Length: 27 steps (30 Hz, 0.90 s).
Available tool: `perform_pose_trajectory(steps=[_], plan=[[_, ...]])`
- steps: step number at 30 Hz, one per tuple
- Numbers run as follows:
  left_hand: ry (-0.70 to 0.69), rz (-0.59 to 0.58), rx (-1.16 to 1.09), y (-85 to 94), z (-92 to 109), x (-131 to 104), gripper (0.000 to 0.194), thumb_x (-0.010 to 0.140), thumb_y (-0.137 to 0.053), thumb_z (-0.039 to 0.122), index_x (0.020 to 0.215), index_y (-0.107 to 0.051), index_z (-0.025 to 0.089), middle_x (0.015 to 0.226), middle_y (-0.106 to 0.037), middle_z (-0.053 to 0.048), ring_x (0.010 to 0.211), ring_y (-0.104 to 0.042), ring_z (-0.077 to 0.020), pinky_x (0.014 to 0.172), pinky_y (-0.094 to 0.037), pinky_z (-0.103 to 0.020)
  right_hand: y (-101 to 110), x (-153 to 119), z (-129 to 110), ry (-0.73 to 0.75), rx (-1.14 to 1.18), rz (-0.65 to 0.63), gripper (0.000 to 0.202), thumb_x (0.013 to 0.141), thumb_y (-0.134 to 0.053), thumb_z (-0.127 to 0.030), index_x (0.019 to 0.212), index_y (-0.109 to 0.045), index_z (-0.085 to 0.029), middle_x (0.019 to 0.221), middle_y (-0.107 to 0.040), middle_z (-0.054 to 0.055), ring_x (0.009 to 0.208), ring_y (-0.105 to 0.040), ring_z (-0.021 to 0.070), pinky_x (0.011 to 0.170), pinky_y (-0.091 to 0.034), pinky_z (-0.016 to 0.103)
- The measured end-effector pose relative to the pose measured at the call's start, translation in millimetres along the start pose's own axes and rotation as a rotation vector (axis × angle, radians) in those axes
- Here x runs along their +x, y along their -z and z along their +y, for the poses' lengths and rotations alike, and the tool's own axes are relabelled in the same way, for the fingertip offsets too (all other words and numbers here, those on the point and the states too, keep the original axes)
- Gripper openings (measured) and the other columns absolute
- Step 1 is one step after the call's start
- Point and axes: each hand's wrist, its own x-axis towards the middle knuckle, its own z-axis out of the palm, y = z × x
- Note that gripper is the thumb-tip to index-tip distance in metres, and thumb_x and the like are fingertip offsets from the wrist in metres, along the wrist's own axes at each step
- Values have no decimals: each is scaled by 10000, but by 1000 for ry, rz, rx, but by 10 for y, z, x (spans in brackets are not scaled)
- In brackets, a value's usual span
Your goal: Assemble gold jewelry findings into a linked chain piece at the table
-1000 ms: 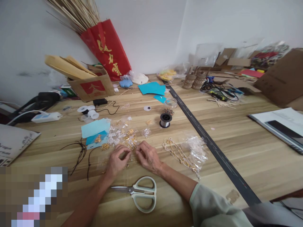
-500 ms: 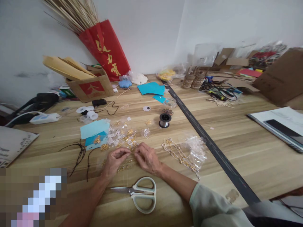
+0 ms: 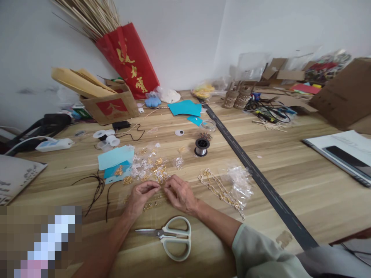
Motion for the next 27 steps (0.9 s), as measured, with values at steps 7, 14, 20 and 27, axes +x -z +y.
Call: perform_pose_trajectory(steps=[7,14,20,27], plan=[[3,6,-14,-5,-7,2,103,581,-725,207,658,-694,147,670,-693,-28,632,-616,-147,621,-488,-231,5,6,-9,-5,-6,-9,66,867,-450,-150,880,-505,-185,807,-539,55,747,-522,164,649,-445,273],[36,0,-21,-14,4,-2,100,581,-724,199,660,-693,145,652,-688,-19,609,-608,-134,600,-475,-218,-5,-5,2,2,-6,-7,66,866,-456,-150,888,-509,-183,818,-545,57,750,-525,161,651,-442,270],[39,9,-38,-15,-15,5,111,570,-728,207,656,-694,145,657,-695,-23,614,-611,-138,611,-480,-225,-4,-12,5,1,-9,-10,69,863,-461,-142,891,-511,-181,824,-548,56,750,-527,156,647,-440,264],[8,5,-12,-10,-15,5,107,587,-721,212,667,-693,145,682,-697,-33,648,-621,-151,638,-493,-237,2,8,-14,13,0,-6,66,868,-452,-151,884,-509,-181,815,-548,59,748,-528,160,651,-450,271]])
